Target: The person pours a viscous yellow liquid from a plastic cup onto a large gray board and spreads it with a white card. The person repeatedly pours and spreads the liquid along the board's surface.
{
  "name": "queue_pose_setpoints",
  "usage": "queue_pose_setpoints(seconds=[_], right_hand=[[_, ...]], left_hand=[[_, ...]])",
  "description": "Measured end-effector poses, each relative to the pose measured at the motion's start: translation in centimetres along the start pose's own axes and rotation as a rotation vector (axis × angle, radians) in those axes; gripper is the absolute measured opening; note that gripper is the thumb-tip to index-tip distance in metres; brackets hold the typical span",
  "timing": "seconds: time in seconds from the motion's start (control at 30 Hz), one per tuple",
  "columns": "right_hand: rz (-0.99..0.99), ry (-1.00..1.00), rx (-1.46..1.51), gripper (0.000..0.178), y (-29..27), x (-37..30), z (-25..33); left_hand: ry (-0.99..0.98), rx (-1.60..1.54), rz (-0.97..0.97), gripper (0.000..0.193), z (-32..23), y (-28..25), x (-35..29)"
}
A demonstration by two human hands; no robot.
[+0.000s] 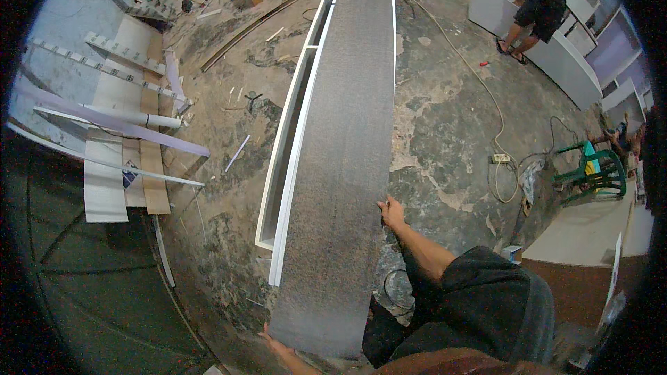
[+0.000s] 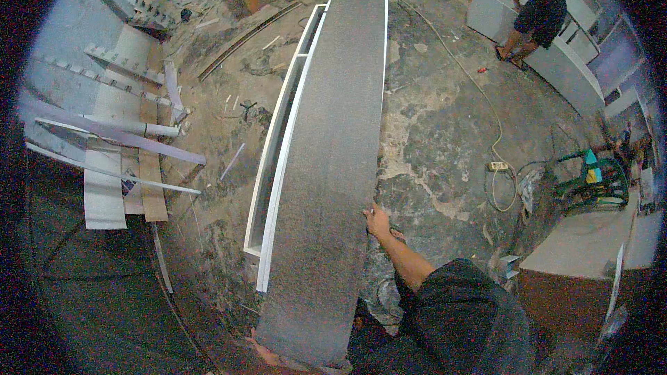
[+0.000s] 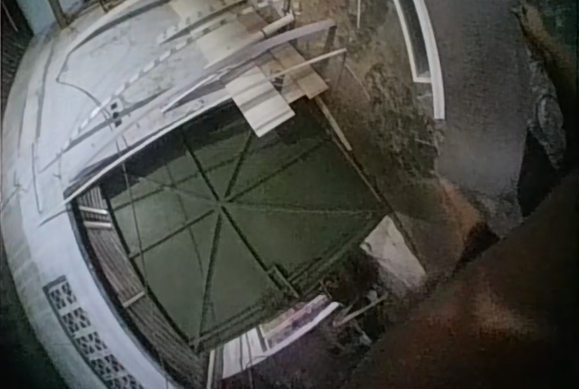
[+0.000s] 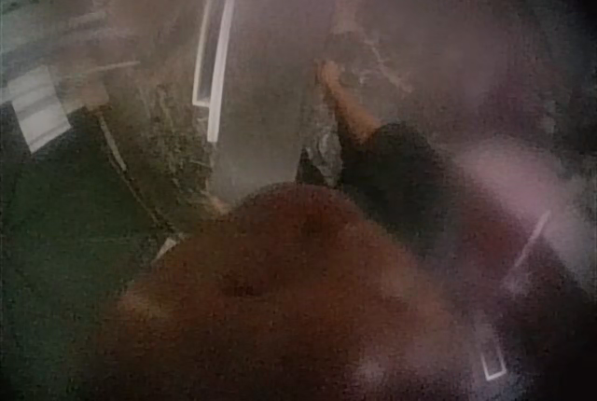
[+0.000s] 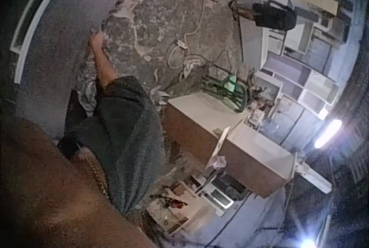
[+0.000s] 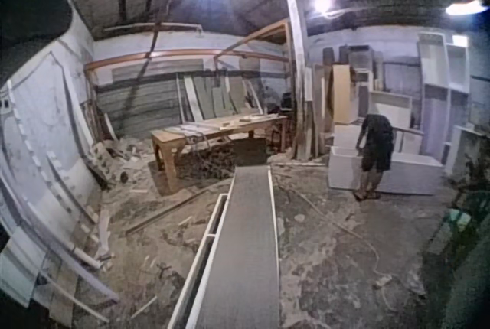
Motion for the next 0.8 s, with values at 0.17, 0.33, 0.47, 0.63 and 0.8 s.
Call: queue_pose_setpoints(seconds=[0.17,0.33,0.47,0.63,0.8], right_hand=[[-0.119,-0.111,-0.028,0.049,0.4,0.4,-2.6],[-0.077,-0.146,-0.054,0.046,1.7,2.1,-1.5],[-0.021,-0.188,0.006,0.057,-1.6,4.7,-6.2],[0.135,0.139,0.111,0.061,-0.5,-8.3,-7.2],[0.323,0.456,0.422,0.054,1.0,-30.9,-8.8]], left_hand=[[0.130,0.126,0.260,0.057,-1.5,2.5,-5.8],[-0.164,-0.166,0.030,0.057,0.8,2.3,-9.7],[-0.360,-0.318,-0.120,0.058,4.3,5.1,-9.9],[-0.468,-0.286,-0.038,0.061,5.7,4.4,-8.3],[-0.182,0.518,-0.061,0.071,2.4,-0.1,-5.1]])
Point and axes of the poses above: each hand's wrist, its own x-axis towards the middle knuckle, its own y-axis out of the palm, z = x × y, the point moved 5 cm from there along x, towards the middle knuckle, and after that the axes turned 5 degrees about -z, right-handed, at the moved point
